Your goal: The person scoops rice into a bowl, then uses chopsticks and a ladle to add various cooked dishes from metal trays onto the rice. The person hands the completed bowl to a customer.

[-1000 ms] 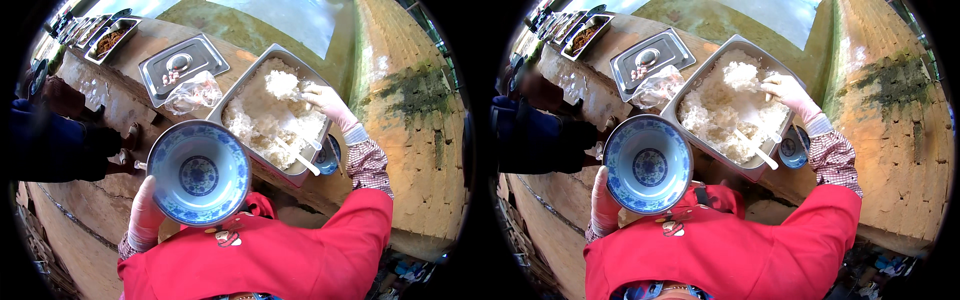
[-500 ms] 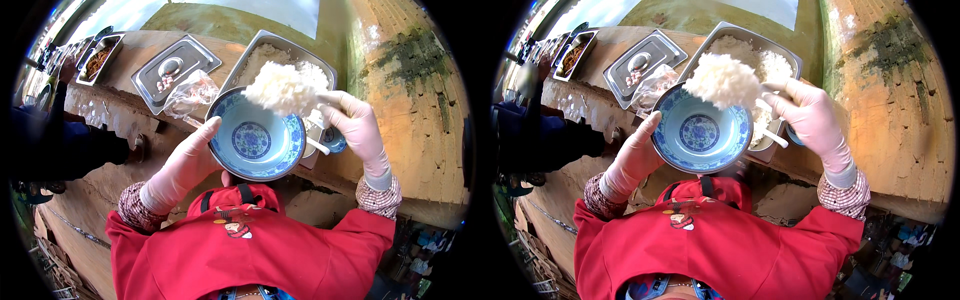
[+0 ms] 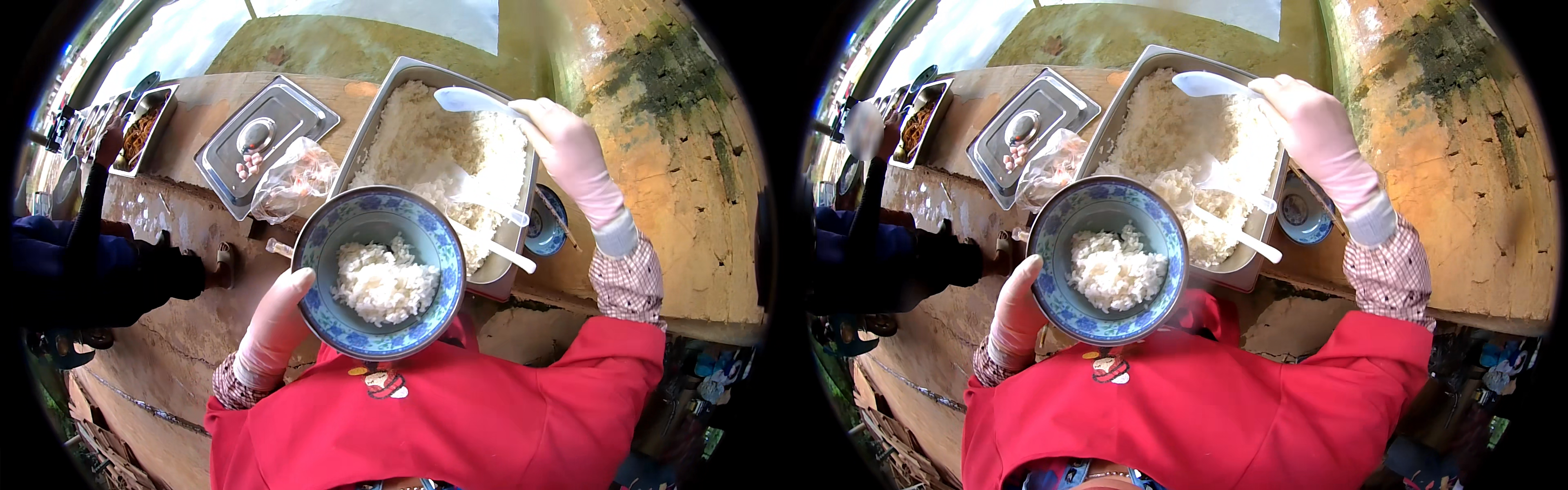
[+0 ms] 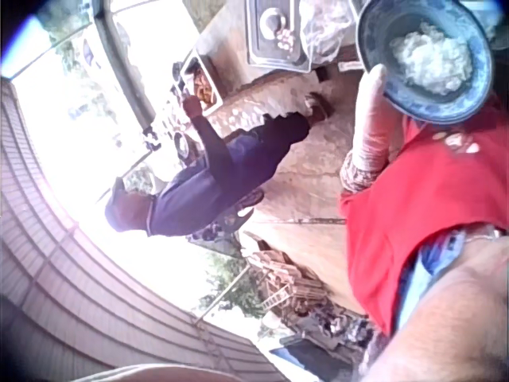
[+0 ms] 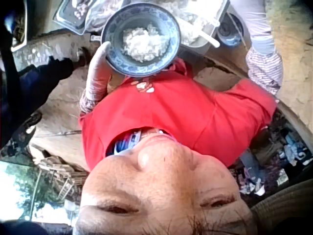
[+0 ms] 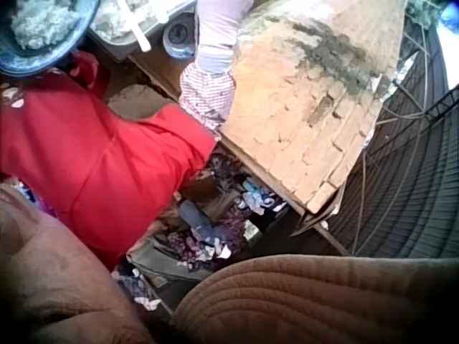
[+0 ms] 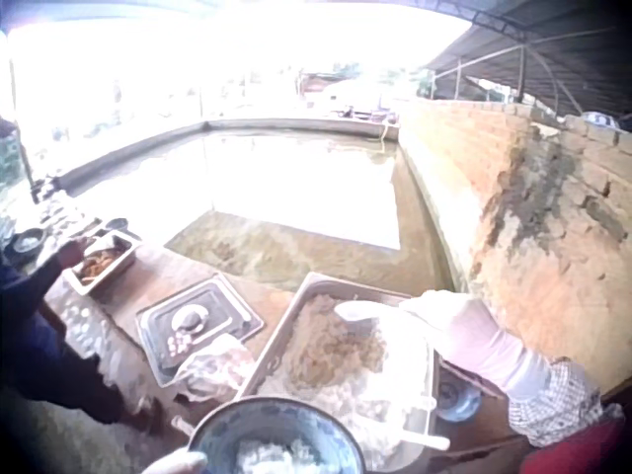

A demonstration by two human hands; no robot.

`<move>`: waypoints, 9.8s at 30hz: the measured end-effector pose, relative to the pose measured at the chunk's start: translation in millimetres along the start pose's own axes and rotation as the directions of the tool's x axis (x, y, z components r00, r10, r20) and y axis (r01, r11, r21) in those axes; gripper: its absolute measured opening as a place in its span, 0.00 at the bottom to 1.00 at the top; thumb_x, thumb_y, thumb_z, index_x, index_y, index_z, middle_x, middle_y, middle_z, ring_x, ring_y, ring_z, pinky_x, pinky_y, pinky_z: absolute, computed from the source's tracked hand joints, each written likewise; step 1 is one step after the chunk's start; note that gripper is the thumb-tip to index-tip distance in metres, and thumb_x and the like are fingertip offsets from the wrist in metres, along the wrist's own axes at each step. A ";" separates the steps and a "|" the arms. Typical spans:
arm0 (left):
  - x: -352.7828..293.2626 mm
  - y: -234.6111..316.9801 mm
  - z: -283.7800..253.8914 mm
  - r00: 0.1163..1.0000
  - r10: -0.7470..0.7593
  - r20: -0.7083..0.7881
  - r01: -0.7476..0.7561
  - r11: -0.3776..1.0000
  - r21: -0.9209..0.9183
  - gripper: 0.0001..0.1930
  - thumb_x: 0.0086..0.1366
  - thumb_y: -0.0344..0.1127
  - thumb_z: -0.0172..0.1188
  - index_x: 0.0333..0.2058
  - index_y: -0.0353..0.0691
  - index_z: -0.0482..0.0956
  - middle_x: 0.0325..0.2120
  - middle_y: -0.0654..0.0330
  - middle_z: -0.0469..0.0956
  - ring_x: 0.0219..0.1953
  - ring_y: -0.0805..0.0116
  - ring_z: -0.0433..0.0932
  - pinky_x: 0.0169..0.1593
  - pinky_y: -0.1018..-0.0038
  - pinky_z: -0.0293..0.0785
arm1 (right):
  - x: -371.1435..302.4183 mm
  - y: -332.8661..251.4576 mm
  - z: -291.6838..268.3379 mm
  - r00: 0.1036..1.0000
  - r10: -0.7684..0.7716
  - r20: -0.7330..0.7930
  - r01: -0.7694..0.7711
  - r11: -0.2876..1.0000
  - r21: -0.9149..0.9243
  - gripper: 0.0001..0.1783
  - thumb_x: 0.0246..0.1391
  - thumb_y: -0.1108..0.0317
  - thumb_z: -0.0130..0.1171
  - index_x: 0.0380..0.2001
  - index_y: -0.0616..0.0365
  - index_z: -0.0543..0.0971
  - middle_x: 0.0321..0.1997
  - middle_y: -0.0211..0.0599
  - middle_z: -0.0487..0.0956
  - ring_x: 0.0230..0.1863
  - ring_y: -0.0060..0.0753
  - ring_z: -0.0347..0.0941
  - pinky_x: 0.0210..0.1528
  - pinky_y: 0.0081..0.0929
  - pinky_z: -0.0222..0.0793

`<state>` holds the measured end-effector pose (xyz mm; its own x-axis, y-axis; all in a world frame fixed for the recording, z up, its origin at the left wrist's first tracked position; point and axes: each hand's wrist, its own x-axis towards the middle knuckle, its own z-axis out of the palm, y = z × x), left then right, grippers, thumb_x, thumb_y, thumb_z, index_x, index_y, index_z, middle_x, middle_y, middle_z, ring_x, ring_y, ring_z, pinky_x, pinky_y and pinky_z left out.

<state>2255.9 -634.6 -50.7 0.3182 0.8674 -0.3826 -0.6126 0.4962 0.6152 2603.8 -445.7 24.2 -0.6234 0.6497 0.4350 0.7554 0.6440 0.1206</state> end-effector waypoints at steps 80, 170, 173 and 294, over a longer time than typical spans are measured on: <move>45.7 86.9 -25.1 0.961 -0.238 0.139 0.186 0.933 0.309 0.39 0.60 0.54 0.58 0.58 0.27 0.61 0.53 0.49 0.69 0.55 0.60 0.70 0.58 0.66 0.64 | -7.5 -28.9 36.0 0.806 0.521 0.280 -0.392 0.825 -0.406 0.06 0.50 0.71 0.53 0.29 0.59 0.78 0.28 0.41 0.77 0.29 0.36 0.78 0.31 0.30 0.75; 34.4 76.8 -29.6 0.950 -0.211 0.231 0.187 0.975 0.121 0.28 0.64 0.41 0.55 0.57 0.30 0.62 0.53 0.51 0.70 0.54 0.61 0.71 0.58 0.65 0.67 | 3.8 -21.9 50.5 0.763 0.527 0.375 -0.549 0.834 -0.054 0.15 0.55 0.64 0.51 0.43 0.56 0.78 0.37 0.48 0.79 0.39 0.50 0.76 0.42 0.36 0.72; 35.6 77.4 -30.8 0.950 -0.219 0.224 0.191 0.971 0.140 0.28 0.64 0.42 0.55 0.57 0.30 0.62 0.54 0.51 0.69 0.54 0.61 0.70 0.58 0.65 0.66 | 8.4 -18.8 65.3 0.768 0.497 0.404 -0.504 0.858 -0.099 0.13 0.53 0.67 0.50 0.41 0.56 0.77 0.34 0.50 0.78 0.36 0.52 0.76 0.40 0.40 0.72; -305.8 -10.8 -162.8 0.896 0.341 -0.285 -0.385 0.916 -0.114 0.30 0.61 0.43 0.59 0.57 0.32 0.65 0.52 0.54 0.72 0.54 0.65 0.71 0.59 0.67 0.65 | -31.2 -530.1 48.9 0.825 -0.266 0.499 -0.553 -0.192 0.811 0.09 0.57 0.71 0.54 0.39 0.60 0.78 0.32 0.37 0.80 0.31 0.31 0.76 0.37 0.24 0.72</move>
<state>2047.4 -911.5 -52.6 -0.1296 0.9351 -0.3297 -0.7663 0.1166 0.6318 2213.0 -787.6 -96.9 -0.8156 0.5664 -0.1187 0.0357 -0.1554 -0.9872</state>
